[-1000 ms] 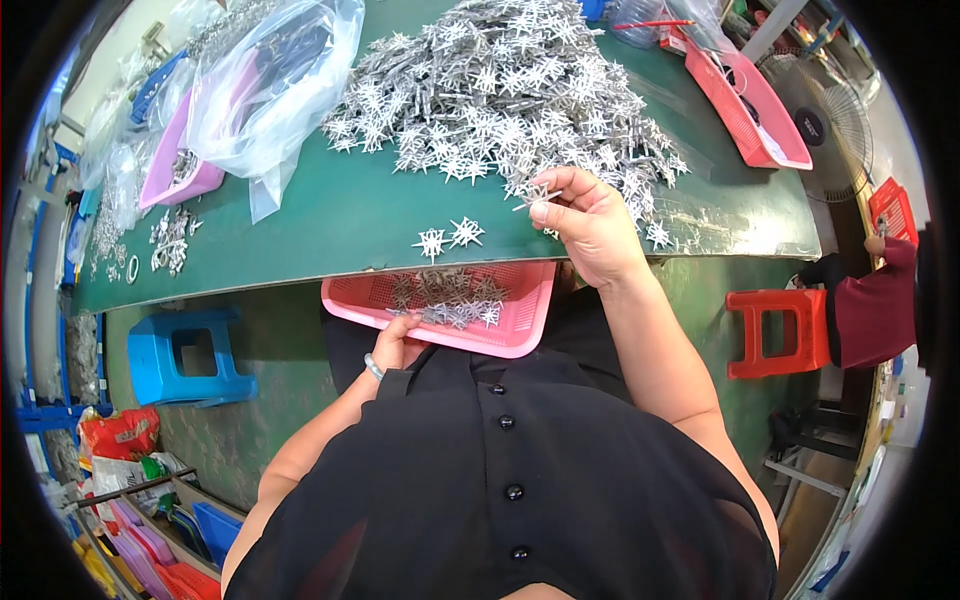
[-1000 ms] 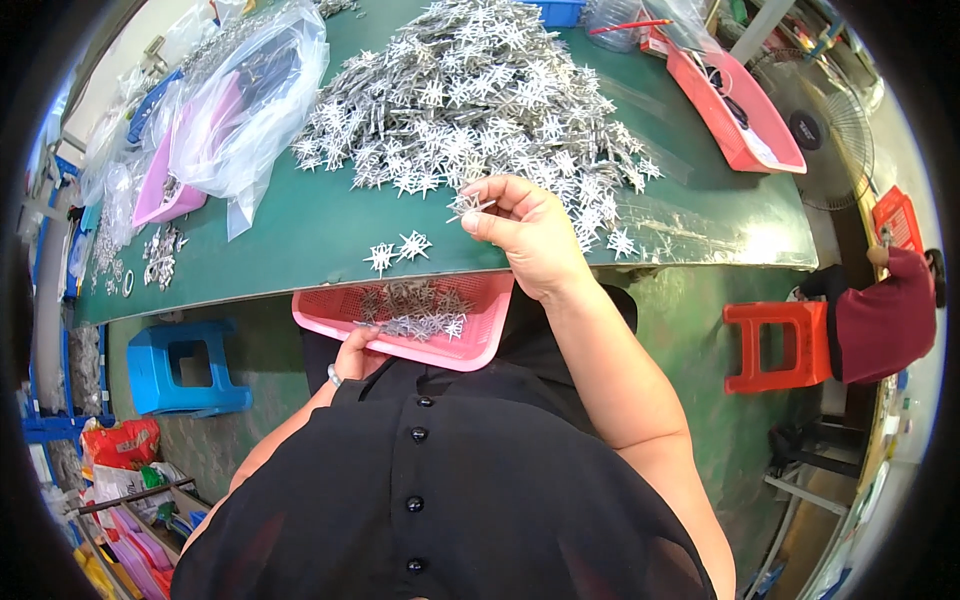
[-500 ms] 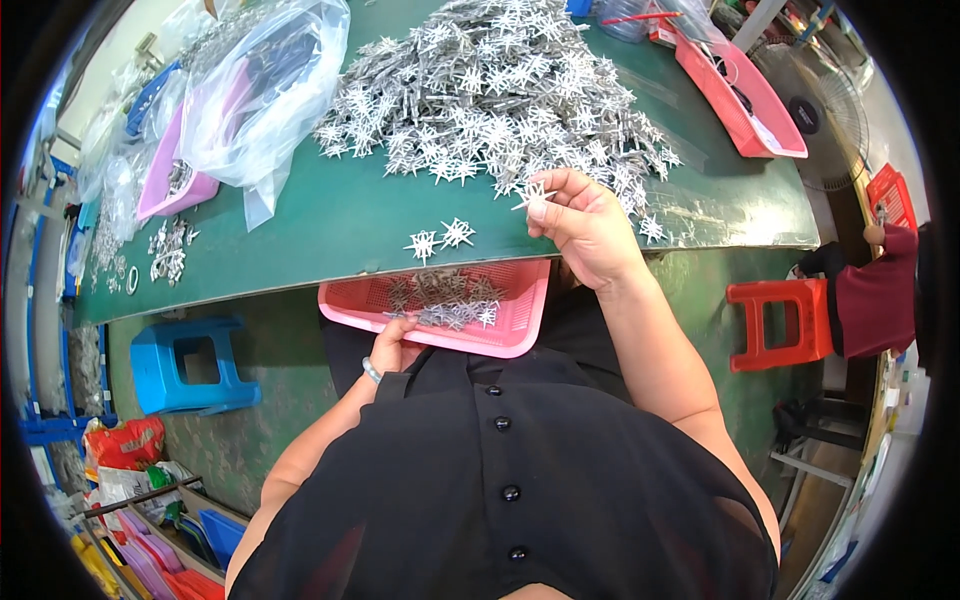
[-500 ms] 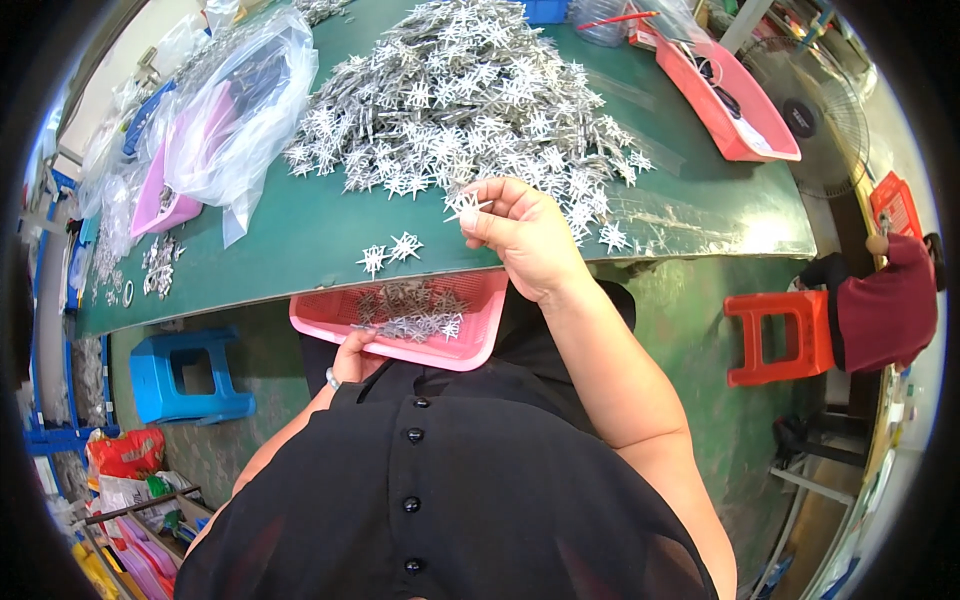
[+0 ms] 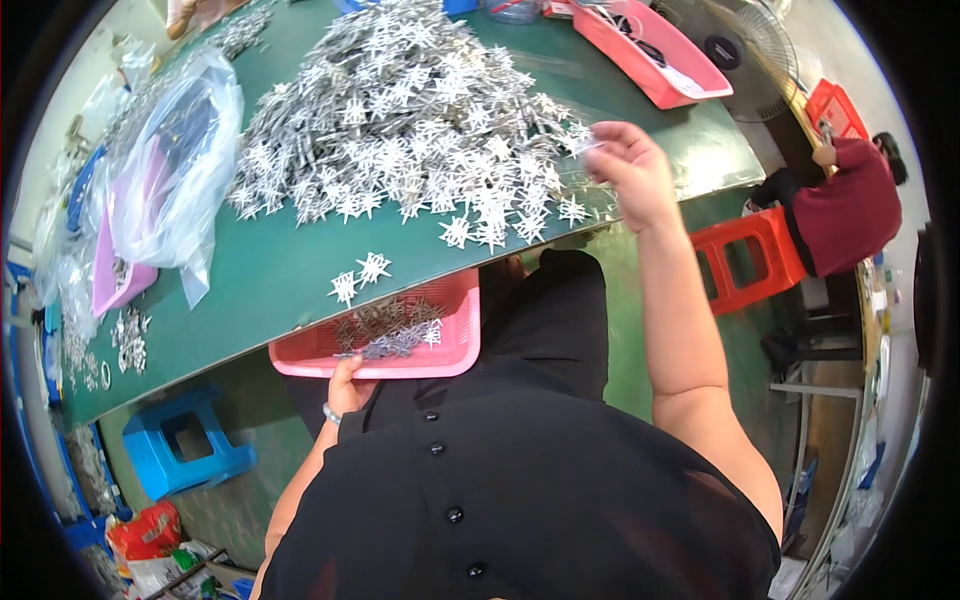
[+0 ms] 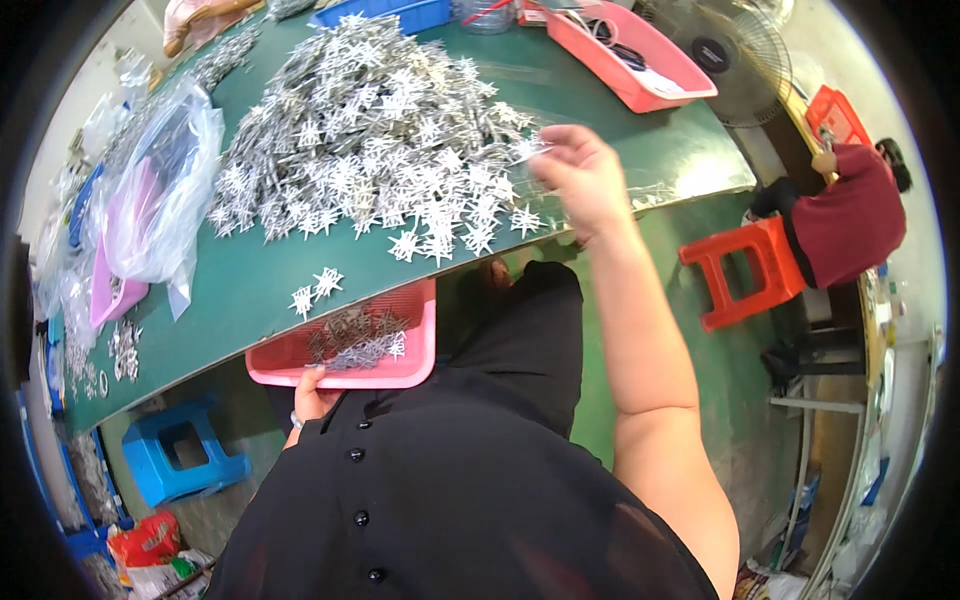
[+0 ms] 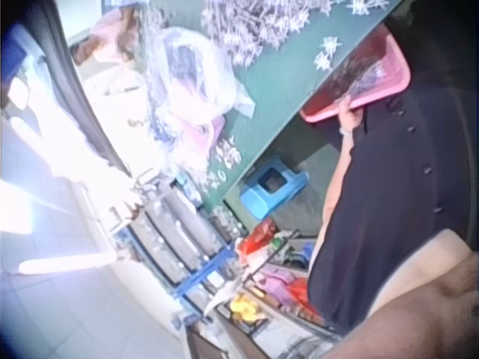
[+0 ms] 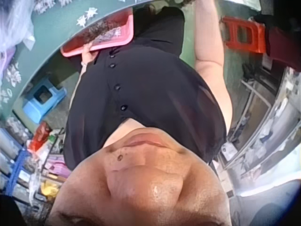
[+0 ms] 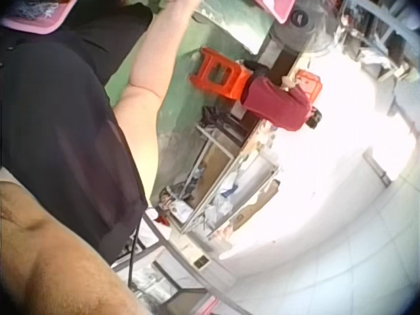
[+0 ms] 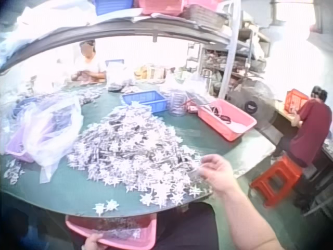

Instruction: The person sorts metal star-shaped parts from a large pile on a table into a pink tray held on their lap.

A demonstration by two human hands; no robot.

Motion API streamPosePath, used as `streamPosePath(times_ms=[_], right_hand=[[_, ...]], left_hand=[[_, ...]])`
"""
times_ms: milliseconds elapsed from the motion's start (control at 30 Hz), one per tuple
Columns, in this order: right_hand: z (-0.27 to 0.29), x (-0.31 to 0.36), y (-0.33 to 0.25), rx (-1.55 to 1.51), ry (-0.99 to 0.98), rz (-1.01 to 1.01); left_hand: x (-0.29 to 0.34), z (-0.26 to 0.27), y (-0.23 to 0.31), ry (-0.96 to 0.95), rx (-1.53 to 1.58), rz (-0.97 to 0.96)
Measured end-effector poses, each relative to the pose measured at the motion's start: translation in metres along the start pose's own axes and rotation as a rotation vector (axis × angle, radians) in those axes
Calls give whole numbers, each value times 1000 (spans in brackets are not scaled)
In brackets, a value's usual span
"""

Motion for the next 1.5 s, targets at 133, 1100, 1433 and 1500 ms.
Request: streamPosePath(times_ms=[133,1100,1433,1500], right_hand=[[95,-34,-2,447,306,87],[-180,104,59,897,-817,779],[-123,97,39,1168,-502,614],[-121,103,40,1152,-569,631]], left_hand=[[-8,1,-1,32,-15,33],[-16,-23,1,-109,-85,42],[-23,-27,-12,-126,-55,145],[-25,-42,-9,-133,-35,158]])
Point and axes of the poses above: each hand's wrist, its own x-axis away from the middle knuckle, its own z-axis out of the back of the hand, y = z × x, the point moved 2 cm from there along -x, towards the middle knuckle, and after that the axes turned 6 degrees about -x, right-handed, at the moved point
